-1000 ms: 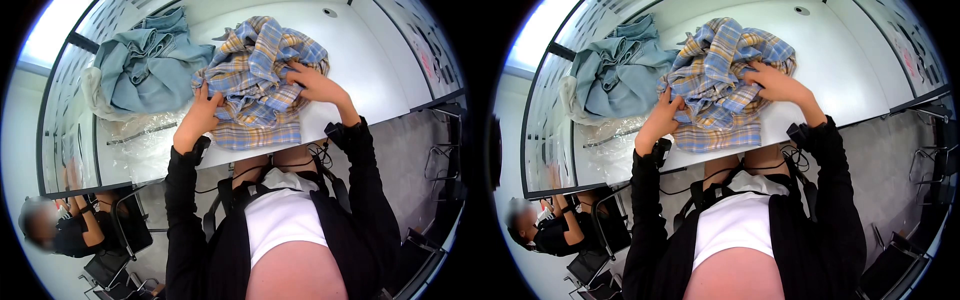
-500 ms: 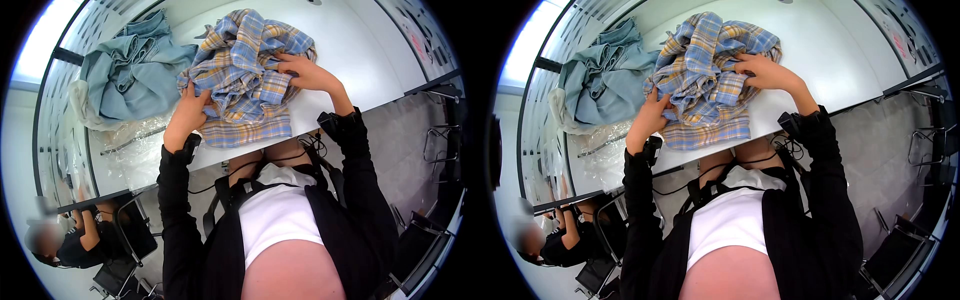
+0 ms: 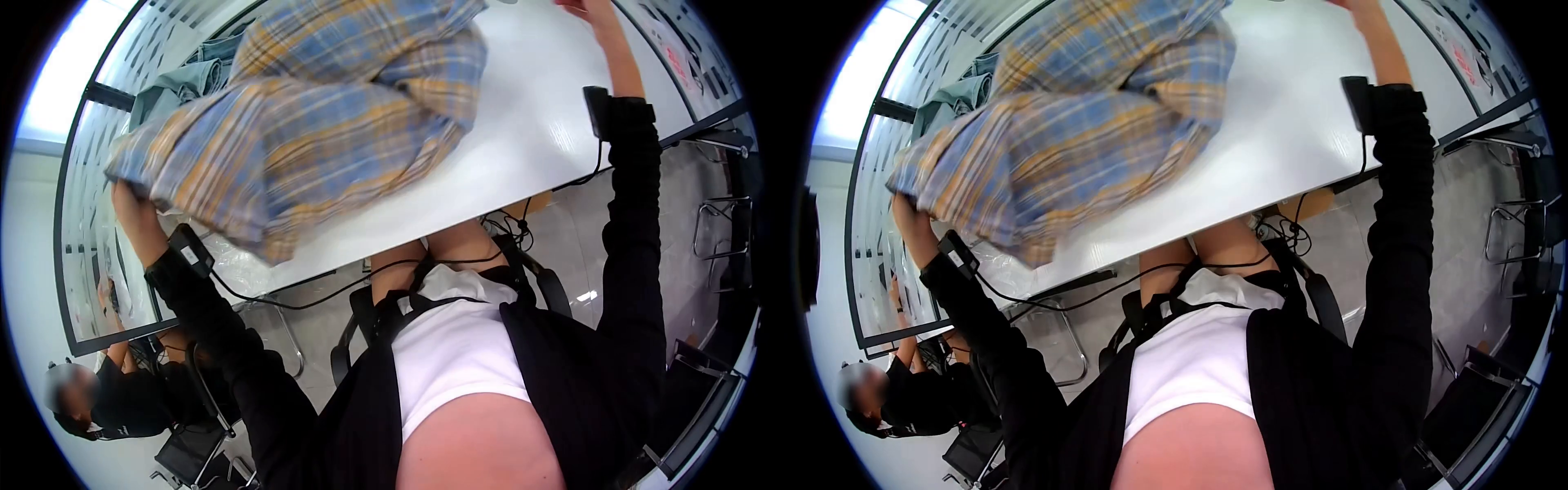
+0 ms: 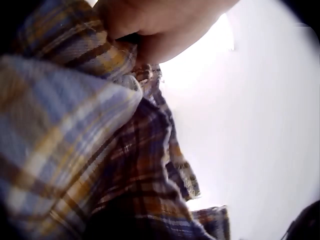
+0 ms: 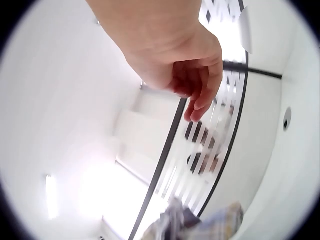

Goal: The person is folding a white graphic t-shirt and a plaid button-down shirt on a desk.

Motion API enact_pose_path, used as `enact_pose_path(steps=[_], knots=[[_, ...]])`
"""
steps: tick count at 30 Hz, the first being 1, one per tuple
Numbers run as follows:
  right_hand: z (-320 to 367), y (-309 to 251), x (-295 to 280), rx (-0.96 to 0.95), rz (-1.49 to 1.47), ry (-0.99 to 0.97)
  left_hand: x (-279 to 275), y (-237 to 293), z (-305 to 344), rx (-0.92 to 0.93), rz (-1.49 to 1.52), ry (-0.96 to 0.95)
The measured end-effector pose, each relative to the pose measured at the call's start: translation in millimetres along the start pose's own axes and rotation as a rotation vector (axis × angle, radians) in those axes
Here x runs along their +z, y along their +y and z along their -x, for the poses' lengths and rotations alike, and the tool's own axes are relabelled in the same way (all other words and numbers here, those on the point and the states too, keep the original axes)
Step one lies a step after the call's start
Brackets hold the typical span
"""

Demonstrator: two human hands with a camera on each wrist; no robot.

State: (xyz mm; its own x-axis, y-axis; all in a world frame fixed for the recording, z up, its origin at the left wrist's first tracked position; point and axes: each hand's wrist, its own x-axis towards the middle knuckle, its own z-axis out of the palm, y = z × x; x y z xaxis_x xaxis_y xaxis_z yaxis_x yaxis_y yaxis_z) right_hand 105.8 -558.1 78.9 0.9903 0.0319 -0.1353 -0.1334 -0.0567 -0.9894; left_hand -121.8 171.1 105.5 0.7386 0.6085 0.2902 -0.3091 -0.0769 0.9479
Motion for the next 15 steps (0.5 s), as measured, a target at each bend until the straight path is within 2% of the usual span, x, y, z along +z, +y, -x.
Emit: enact_pose_path(steps=[2,4,6,8,10,11,12,14,15], knots=[[10.5,21.3,8.6,-0.198,0.265,0.045,-19.8,-3.9,2.5,-0.054,-0.125,-0.053],[31.2,38.5,29.0,-0.409,0.534,0.078,-20.6,-14.3,19.8,-0.142,-0.450,-0.228],[67.3,32.4,79.7,-0.186,0.752,-0.140,-9.4,-22.8,51.5,-0.113,-0.645,-0.592],[83.2,44.1,113.7,-0.246,0.815,-0.449,15.8,-3.7,80.1,0.054,-0.837,-0.983],[103.3,46.8,159.9,-0.302,0.911,-0.529,29.8,1.3,95.1,-0.028,-0.788,-0.952],[117.4,46.5,180.6,-0.441,0.926,-0.613,36.5,2.2,104.3,-0.071,-0.761,-0.934],[125.3,47.2,196.3,-0.583,0.936,-0.696,47.1,5.3,115.2,0.107,-0.886,-0.900],[110.1,88.9,224.2,-1.024,0.786,-0.883,65.5,12.1,130.4,0.472,-1.125,-0.810],[130.8,70.8,242.9,-1.065,0.845,-0.891,68.8,12.1,130.7,0.556,-1.246,-0.822]])
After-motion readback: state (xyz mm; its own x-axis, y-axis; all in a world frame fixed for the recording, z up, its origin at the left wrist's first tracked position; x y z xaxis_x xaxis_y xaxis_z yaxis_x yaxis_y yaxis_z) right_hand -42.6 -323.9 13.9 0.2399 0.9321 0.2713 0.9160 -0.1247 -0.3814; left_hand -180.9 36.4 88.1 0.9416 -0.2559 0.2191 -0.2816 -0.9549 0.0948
